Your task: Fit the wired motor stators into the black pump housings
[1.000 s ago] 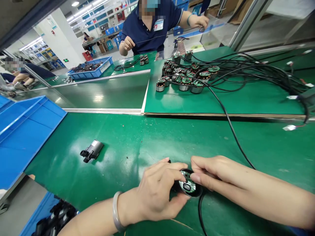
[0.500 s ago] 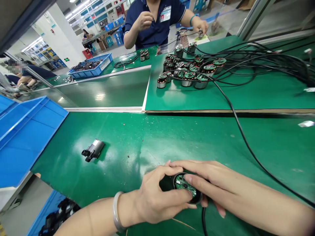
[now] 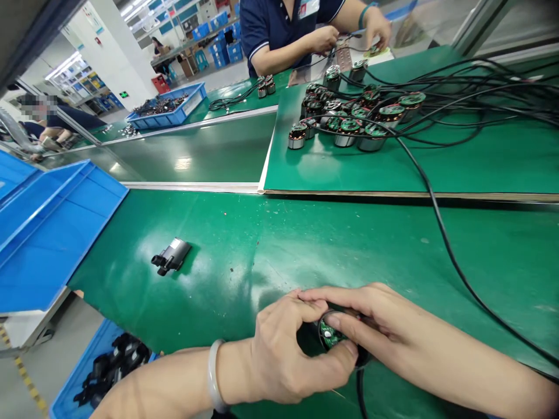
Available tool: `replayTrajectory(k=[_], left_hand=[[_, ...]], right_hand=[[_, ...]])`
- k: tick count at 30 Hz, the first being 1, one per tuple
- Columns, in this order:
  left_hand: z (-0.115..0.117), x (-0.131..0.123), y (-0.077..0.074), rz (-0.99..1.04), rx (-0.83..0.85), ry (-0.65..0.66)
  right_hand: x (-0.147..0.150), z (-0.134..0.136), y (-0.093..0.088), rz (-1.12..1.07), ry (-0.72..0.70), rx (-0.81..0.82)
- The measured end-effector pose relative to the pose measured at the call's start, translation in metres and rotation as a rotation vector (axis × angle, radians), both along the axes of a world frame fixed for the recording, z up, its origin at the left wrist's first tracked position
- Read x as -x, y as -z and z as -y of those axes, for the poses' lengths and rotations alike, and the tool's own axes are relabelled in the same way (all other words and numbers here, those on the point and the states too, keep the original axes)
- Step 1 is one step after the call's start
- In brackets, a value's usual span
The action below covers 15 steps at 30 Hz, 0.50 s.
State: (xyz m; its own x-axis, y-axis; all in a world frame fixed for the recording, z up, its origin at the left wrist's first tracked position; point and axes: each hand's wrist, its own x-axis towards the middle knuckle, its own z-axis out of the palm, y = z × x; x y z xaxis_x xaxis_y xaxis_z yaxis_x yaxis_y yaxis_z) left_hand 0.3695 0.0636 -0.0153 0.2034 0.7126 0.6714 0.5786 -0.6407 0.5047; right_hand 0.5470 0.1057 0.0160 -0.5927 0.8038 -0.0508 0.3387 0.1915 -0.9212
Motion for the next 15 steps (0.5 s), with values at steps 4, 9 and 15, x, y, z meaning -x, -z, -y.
replayTrajectory(k=[4, 9, 15], left_hand=[[0.004, -0.008, 0.000, -0.008, -0.002, -0.109], [0.017, -0.017, 0.005, 0.073, 0.042, -0.219], [0.023, -0.023, 0.009, 0.109, 0.081, -0.264]], right_hand=[[0.004, -0.005, -0.003, -0.160, -0.103, 0.127], [0.008, -0.005, -0.002, -0.157, -0.124, 0.221], [0.006, -0.003, -0.001, -0.105, -0.153, 0.233]])
